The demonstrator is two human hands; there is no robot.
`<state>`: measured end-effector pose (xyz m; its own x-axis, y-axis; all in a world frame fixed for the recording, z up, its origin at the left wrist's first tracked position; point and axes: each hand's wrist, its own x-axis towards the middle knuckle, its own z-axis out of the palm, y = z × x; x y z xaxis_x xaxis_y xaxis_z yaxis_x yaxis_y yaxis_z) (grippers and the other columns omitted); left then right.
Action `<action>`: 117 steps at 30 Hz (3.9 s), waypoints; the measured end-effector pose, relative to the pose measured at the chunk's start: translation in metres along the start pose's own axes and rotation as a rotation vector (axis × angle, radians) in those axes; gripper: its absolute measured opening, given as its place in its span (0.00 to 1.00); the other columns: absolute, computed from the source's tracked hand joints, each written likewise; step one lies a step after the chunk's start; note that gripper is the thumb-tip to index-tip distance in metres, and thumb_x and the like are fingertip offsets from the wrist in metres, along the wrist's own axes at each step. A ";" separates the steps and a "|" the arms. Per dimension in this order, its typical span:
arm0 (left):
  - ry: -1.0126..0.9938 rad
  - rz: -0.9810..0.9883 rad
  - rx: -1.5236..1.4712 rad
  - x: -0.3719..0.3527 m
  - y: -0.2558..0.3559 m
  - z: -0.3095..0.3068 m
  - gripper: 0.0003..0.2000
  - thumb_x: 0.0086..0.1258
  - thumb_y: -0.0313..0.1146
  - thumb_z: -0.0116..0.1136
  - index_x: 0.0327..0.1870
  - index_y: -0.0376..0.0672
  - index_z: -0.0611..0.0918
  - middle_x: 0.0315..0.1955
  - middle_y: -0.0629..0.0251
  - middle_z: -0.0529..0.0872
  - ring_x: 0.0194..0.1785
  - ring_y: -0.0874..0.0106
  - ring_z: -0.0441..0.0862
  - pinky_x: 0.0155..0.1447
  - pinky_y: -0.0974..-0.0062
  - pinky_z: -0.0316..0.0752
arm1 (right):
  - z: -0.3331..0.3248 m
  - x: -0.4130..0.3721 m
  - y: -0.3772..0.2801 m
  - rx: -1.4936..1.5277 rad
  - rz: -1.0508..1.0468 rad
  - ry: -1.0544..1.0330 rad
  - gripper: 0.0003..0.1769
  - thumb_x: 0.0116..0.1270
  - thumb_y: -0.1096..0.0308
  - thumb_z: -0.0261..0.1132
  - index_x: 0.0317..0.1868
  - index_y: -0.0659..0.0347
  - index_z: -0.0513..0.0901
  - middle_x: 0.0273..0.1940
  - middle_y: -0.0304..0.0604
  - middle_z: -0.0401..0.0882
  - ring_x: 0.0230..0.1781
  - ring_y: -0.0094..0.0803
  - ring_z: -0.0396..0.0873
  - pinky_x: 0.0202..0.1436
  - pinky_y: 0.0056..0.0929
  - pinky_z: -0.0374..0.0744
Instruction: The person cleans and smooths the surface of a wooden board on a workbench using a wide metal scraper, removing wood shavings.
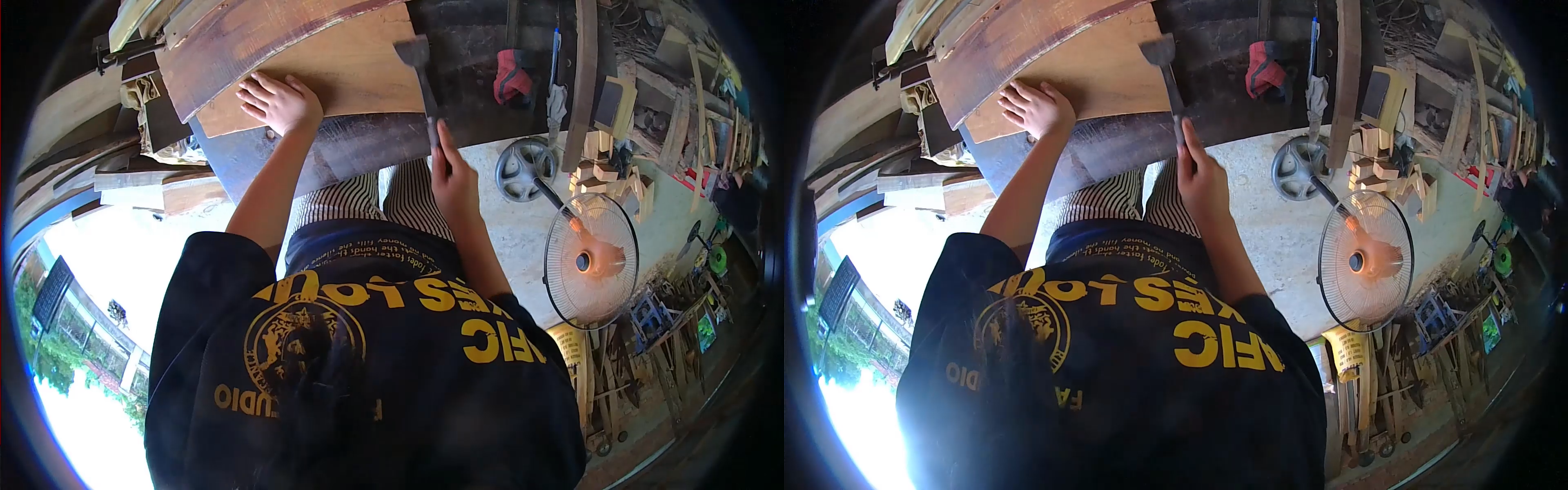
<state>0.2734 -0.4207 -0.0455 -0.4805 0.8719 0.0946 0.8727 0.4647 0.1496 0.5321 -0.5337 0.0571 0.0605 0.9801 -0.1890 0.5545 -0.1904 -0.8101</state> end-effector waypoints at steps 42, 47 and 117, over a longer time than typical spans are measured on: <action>0.036 0.007 -0.028 0.000 0.000 0.002 0.35 0.73 0.45 0.38 0.73 0.29 0.52 0.74 0.35 0.47 0.77 0.39 0.38 0.76 0.44 0.35 | 0.007 0.030 0.003 0.243 0.136 -0.030 0.22 0.74 0.69 0.56 0.66 0.60 0.73 0.59 0.60 0.77 0.61 0.46 0.77 0.60 0.32 0.75; 0.040 0.004 -0.051 0.000 0.001 0.002 0.34 0.73 0.46 0.38 0.73 0.29 0.52 0.73 0.35 0.47 0.77 0.38 0.38 0.76 0.43 0.35 | 0.007 0.017 0.003 0.226 0.128 -0.013 0.22 0.74 0.70 0.56 0.67 0.60 0.72 0.59 0.60 0.77 0.62 0.46 0.76 0.61 0.33 0.75; 0.068 0.055 -0.100 -0.001 -0.001 0.000 0.33 0.71 0.46 0.40 0.73 0.34 0.55 0.74 0.44 0.51 0.78 0.44 0.38 0.76 0.41 0.32 | -0.033 -0.011 -0.016 -0.249 0.014 -0.161 0.26 0.71 0.62 0.58 0.69 0.41 0.70 0.26 0.56 0.82 0.27 0.55 0.82 0.31 0.48 0.78</action>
<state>0.2727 -0.4222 -0.0463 -0.4396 0.8817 0.1713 0.8867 0.3955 0.2396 0.5500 -0.5398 0.0901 -0.0517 0.9522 -0.3010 0.7423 -0.1650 -0.6495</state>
